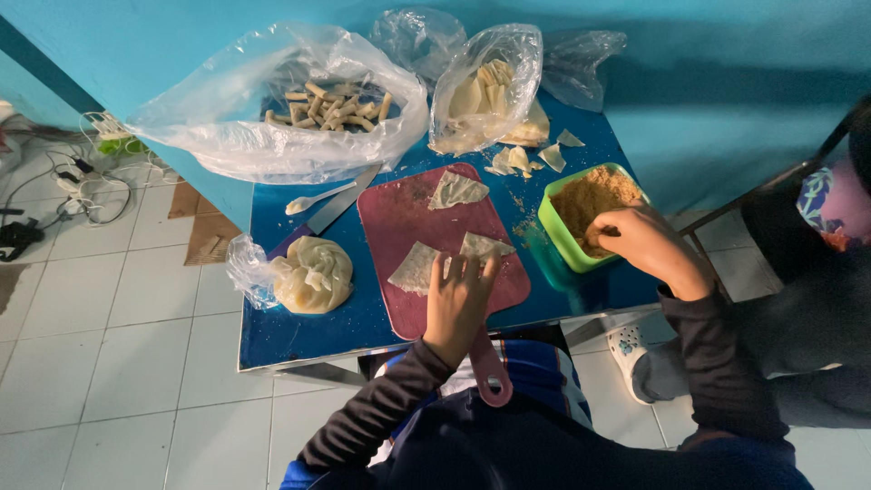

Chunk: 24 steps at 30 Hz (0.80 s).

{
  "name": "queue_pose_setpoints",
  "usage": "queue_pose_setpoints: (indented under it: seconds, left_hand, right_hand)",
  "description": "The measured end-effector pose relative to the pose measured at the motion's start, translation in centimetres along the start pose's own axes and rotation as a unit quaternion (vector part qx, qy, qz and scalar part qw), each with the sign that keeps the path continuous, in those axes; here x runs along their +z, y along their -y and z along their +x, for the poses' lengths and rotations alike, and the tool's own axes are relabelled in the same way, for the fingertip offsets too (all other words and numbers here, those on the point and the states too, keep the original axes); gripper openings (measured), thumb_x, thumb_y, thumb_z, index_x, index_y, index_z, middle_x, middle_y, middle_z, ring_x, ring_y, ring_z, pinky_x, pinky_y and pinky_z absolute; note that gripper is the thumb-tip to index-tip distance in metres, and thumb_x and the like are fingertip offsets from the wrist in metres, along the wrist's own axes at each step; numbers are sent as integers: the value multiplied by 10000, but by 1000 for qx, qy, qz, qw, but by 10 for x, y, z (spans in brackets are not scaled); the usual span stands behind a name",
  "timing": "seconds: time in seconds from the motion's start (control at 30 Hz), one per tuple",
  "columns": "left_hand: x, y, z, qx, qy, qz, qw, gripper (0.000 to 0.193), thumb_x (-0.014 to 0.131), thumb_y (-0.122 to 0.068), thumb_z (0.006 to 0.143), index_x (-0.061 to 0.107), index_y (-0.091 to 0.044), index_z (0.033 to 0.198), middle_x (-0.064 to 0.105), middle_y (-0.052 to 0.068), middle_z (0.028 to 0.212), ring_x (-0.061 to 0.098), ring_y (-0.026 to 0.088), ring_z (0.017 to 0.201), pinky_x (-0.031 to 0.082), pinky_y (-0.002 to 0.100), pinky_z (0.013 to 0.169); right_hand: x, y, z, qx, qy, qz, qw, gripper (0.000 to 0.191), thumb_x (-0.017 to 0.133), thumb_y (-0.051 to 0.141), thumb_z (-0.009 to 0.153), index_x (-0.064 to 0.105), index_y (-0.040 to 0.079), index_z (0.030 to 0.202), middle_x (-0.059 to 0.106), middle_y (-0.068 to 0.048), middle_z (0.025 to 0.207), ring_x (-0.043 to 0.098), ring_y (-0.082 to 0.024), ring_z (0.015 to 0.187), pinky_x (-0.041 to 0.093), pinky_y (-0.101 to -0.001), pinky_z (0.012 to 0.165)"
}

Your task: The person sits at a small table and folds filled pastries. They take thin dough wrappers, add a scoop of brown filling from a green container, fold the wrappers into triangles by hand, and set the finished pastries on a pile on the table, then handle a stack of dough wrappers.

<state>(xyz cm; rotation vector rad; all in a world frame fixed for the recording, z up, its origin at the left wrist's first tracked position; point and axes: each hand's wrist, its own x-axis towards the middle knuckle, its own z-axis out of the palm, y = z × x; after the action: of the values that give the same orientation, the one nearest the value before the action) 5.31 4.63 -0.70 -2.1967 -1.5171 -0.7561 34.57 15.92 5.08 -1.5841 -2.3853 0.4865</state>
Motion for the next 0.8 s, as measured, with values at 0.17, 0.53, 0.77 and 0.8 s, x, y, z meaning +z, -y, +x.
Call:
queue_pose_setpoints:
  seconds: [0.17, 0.53, 0.77, 0.8]
  left_hand:
    - [-18, -3, -12, -12, 9, -42, 999, 416, 635, -153, 862, 643, -90, 1273, 650, 113, 1211, 594, 279, 1192, 349, 529, 1156]
    - [-52, 20, -32, -59, 19, -79, 995, 498, 616, -81, 820, 646, -118, 1315, 594, 79, 1364, 520, 289, 1320, 288, 583, 1174]
    - [-36, 10, -23, -57, -2, -86, 995, 422, 635, -123, 880, 648, -134, 1302, 596, 88, 1373, 526, 285, 1308, 289, 579, 1177]
    - [-35, 10, -22, -57, 1, -81, 995, 442, 634, -120, 867, 651, -130, 1309, 599, 90, 1367, 527, 282, 1305, 289, 579, 1175]
  right_hand:
    - [-14, 9, -6, -48, -44, 24, 998, 184, 693, 215, 906, 761, 51, 956, 779, -97, 909, 729, -248, 837, 510, -370, 850]
    - [-46, 73, 18, -169, -87, -11, 982, 129, 707, 207, 912, 751, 87, 894, 760, -56, 893, 638, -240, 814, 451, -360, 892]
    - [34, 119, 45, -281, -73, 46, 956, 70, 732, 183, 863, 739, 115, 875, 723, -11, 832, 580, -264, 888, 456, -373, 849]
    - [44, 121, 48, -278, -63, 38, 958, 73, 739, 188, 873, 736, 115, 869, 719, -9, 831, 580, -256, 873, 455, -377, 841]
